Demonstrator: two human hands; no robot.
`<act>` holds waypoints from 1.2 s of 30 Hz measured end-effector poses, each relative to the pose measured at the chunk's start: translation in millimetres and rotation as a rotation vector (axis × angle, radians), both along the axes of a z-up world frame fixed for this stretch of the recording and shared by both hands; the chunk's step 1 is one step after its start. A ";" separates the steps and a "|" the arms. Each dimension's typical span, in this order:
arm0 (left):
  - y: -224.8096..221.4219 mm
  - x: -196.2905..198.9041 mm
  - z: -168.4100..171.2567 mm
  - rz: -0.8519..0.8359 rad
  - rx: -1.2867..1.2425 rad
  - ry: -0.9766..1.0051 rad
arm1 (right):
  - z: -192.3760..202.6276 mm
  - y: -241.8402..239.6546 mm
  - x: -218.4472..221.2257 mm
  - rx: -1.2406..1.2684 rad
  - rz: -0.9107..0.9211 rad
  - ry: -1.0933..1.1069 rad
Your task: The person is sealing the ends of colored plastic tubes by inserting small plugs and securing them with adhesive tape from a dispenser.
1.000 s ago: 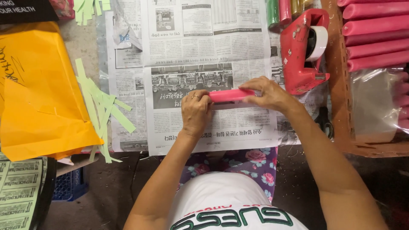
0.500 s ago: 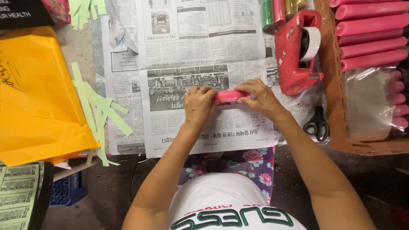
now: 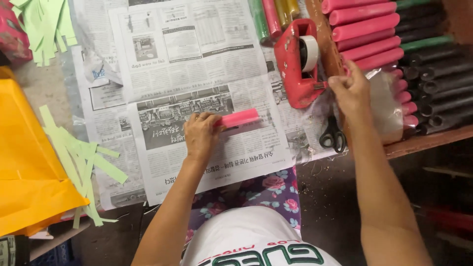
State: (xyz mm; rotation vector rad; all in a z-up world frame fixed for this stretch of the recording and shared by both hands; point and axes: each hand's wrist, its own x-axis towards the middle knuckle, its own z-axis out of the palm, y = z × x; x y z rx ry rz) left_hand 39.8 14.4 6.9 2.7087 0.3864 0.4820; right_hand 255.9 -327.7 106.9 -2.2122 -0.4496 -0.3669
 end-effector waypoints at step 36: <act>2.3 -3.1 1.9 -0.018 -0.230 -0.041 | -81.7 45.9 -102.5 0.954 -0.355 0.866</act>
